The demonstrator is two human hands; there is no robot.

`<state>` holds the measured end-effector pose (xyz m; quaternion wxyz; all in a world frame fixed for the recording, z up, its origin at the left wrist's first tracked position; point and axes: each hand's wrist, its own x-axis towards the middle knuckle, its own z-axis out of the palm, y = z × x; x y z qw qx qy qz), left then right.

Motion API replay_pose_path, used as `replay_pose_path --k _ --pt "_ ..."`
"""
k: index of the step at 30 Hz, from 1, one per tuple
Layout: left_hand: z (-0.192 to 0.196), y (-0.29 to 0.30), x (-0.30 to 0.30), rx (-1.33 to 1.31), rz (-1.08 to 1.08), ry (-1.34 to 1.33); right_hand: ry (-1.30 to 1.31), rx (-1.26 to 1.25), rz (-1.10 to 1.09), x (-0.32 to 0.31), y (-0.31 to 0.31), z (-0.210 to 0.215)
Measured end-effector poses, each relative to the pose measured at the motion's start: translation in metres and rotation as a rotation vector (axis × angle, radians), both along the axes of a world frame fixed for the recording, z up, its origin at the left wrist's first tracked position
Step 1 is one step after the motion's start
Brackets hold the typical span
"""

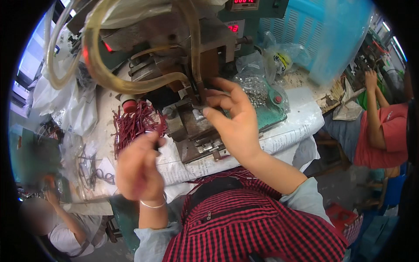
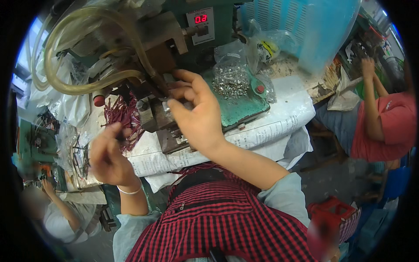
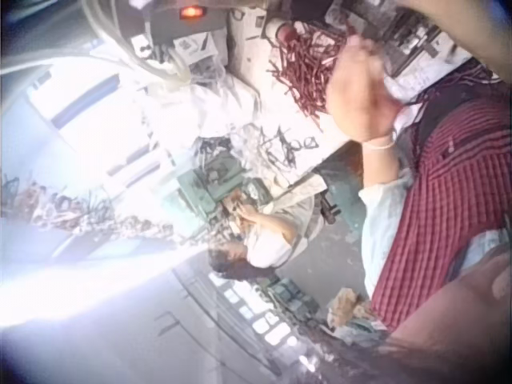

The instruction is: The person repeatedly inserts red cord pieces into a press machine, attaches small metal components, and collects the finished items. The process is continuous and repetitive, with the person handling the cords and components by hand.

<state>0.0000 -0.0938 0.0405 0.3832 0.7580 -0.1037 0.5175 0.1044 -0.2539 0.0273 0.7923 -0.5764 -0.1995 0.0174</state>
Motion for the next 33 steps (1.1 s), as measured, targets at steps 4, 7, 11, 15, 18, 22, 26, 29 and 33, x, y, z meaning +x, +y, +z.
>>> replay_pose_path --k 4,7,11,15,18,22,26,29,33 --pt "-0.009 -0.020 0.009 0.505 0.009 0.104 -0.059 -0.143 0.113 -0.005 -0.022 0.016" --pt "-0.017 -0.032 0.037 0.624 -0.013 -0.011 -0.099 -0.239 0.072 0.033 -0.034 0.006" --pt "-0.026 -0.029 0.050 0.648 -0.036 -0.091 -0.192 -0.251 -0.485 0.097 -0.086 -0.062" --pt "-0.033 -0.031 0.054 0.650 -0.035 -0.116 -0.080 -0.622 -0.451 0.085 -0.126 -0.099" --pt "-0.032 -0.028 0.048 0.667 -0.012 -0.093 -0.163 -0.995 -0.365 0.065 -0.121 -0.087" --pt "-0.014 -0.028 0.018 0.500 -0.129 0.281 -0.520 -1.191 -0.498 0.070 -0.112 -0.114" --pt "-0.022 0.010 -0.043 0.187 -0.259 0.975 -0.448 -1.226 -0.453 0.069 -0.108 -0.115" --pt "-0.092 0.029 -0.084 0.477 -0.181 1.415 -0.249 -1.042 -0.445 0.061 -0.105 -0.108" --pt "-0.215 0.012 -0.121 0.756 0.037 1.520 -0.344 -0.802 -0.502 0.066 -0.090 -0.105"
